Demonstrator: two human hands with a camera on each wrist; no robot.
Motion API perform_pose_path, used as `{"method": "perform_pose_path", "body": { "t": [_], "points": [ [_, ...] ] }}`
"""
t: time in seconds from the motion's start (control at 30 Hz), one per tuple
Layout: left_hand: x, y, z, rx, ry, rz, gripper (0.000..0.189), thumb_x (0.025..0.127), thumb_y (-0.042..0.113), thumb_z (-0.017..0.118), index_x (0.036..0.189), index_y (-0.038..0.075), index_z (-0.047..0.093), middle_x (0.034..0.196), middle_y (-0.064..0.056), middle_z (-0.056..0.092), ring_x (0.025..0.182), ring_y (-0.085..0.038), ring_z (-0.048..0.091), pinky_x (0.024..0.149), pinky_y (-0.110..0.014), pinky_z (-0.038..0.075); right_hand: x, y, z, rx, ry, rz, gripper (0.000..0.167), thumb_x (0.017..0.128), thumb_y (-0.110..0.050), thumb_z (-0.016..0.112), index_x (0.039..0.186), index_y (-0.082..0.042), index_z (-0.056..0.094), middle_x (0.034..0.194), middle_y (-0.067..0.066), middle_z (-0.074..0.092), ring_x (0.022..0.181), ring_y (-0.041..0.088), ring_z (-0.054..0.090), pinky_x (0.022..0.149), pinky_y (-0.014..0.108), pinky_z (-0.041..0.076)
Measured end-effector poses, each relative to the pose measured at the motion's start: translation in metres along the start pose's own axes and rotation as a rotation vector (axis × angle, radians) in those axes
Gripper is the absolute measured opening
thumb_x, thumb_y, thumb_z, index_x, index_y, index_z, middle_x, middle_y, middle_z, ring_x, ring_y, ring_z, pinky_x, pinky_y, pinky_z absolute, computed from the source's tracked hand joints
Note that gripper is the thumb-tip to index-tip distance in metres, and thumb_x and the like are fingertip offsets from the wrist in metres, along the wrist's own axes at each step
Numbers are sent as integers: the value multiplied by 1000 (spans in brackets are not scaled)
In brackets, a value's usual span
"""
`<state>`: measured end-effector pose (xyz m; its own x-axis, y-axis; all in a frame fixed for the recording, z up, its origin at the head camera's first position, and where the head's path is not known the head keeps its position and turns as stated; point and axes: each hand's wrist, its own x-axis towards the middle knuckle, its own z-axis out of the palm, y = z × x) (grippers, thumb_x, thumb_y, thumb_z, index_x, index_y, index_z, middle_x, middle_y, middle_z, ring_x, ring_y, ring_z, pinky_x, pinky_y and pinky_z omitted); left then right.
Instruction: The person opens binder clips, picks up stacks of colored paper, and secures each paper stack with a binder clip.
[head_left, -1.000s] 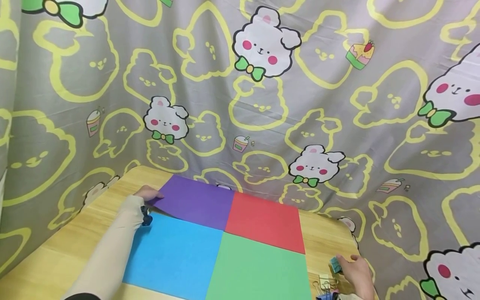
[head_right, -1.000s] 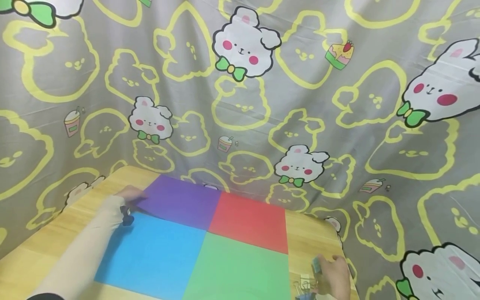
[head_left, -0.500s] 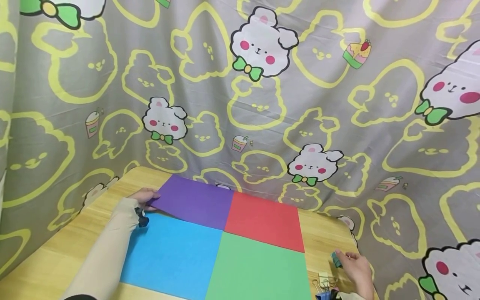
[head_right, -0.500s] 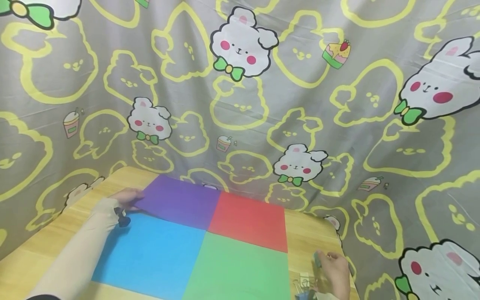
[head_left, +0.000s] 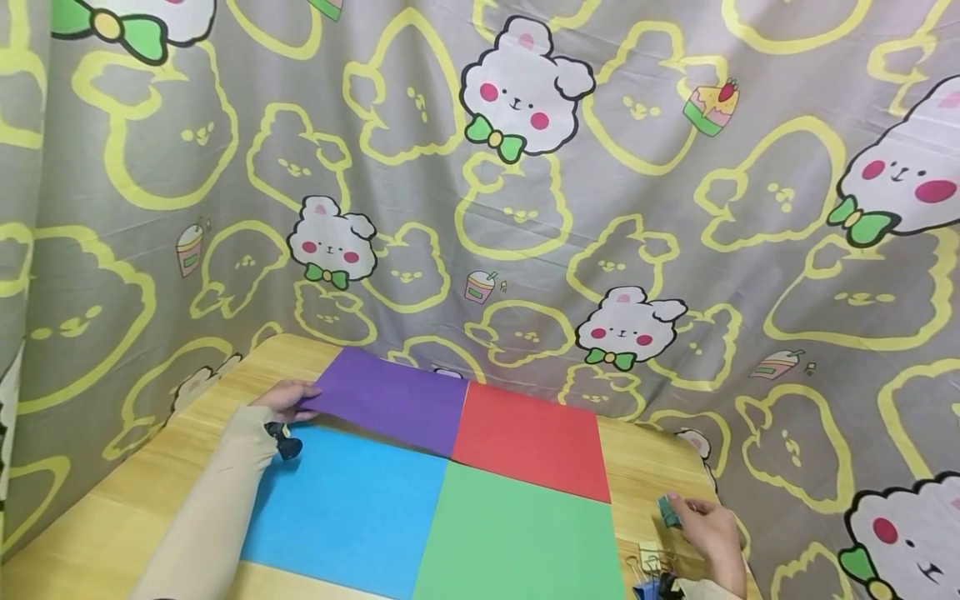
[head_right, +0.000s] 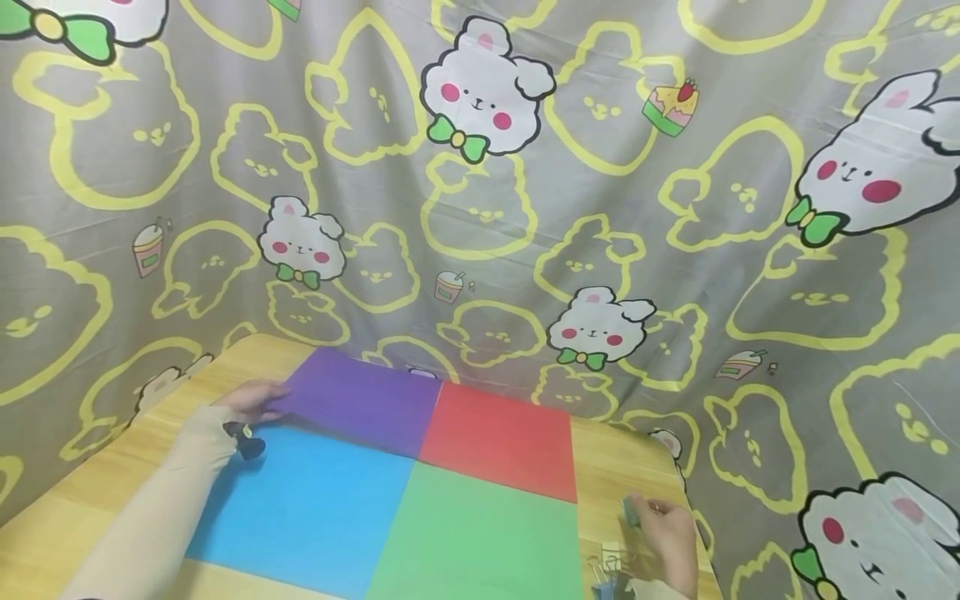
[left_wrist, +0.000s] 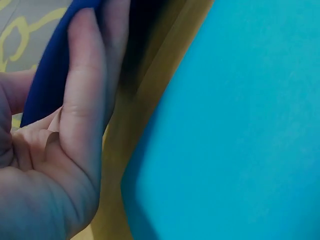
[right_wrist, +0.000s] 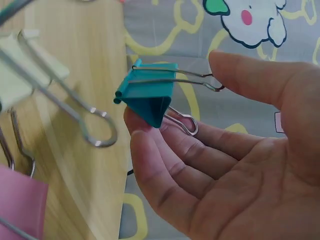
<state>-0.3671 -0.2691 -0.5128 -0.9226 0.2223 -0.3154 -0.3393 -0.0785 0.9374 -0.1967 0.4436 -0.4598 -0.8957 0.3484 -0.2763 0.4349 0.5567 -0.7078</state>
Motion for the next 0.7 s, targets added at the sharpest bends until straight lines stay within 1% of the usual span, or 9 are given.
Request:
{"method": "perform_pose_path", "body": {
  "t": [0.07, 0.1, 0.2, 0.27, 0.33, 0.4, 0.5, 0.57, 0.7],
  "points": [
    [-2, 0, 2, -23, -6, 10, 48, 108, 4, 45, 148, -19, 32, 95, 2, 66, 85, -5, 69, 79, -23, 62, 0, -2, 1, 47, -11, 5, 96, 97, -63, 59, 144, 19, 44, 150, 44, 37, 102, 40, 73, 86, 47, 62],
    [-2, 0, 2, -38, -14, 17, 45, 108, 3, 45, 145, -19, 34, 95, 2, 66, 85, -6, 69, 78, -23, 62, 0, -3, 1, 66, -14, 13, 94, 98, -61, 59, 145, 18, 43, 150, 44, 36, 101, 36, 73, 86, 44, 63],
    [-2, -1, 4, -69, -38, 44, 33, 108, 1, 43, 136, -15, 42, 93, 1, 67, 84, -6, 69, 76, -21, 61, -1, -7, 3, 124, -17, 24, 90, 100, -54, 62, 147, 20, 40, 147, 43, 40, 94, 24, 72, 84, 39, 64],
    [-1, -1, 5, -94, -41, 58, 26, 107, 1, 43, 130, -11, 45, 93, 1, 68, 84, -6, 69, 76, -20, 61, -2, -9, 4, 155, -20, 22, 87, 101, -49, 63, 148, 20, 38, 144, 43, 45, 91, 16, 70, 84, 37, 64],
    [-1, -2, 5, -111, -42, 65, 25, 108, 2, 43, 130, -10, 45, 94, 2, 67, 85, -6, 69, 77, -20, 61, -2, -12, 5, 181, -27, 11, 87, 101, -47, 63, 148, 21, 36, 139, 43, 48, 88, 12, 68, 84, 37, 64],
    [-3, -2, 4, -122, -31, 63, 34, 108, 3, 44, 139, -11, 40, 96, 2, 66, 87, -5, 69, 81, -20, 61, -3, -14, 5, 189, -35, 0, 85, 102, -46, 62, 148, 21, 37, 135, 41, 53, 88, 10, 68, 85, 36, 64],
    [-8, -2, 2, -123, -10, 63, 50, 109, 5, 43, 153, -14, 26, 98, 4, 64, 88, -4, 69, 82, -21, 61, -4, -18, 6, 204, -35, -11, 84, 102, -45, 62, 148, 21, 37, 128, 38, 58, 87, 9, 69, 85, 36, 64],
    [-13, -3, 1, -117, -4, 71, 56, 109, 5, 43, 156, -15, 19, 98, 5, 64, 88, -4, 69, 83, -21, 61, -5, -21, 7, 217, -33, -16, 84, 102, -45, 63, 147, 22, 38, 125, 37, 60, 86, 9, 69, 86, 37, 64],
    [-22, -2, -2, -136, 11, 84, 59, 110, 6, 44, 158, -14, 16, 96, 7, 65, 87, -3, 69, 83, -20, 61, -8, -24, 8, 222, -34, -27, 84, 103, -46, 61, 146, 22, 39, 125, 38, 59, 87, 9, 68, 88, 38, 64]
  ]
}}
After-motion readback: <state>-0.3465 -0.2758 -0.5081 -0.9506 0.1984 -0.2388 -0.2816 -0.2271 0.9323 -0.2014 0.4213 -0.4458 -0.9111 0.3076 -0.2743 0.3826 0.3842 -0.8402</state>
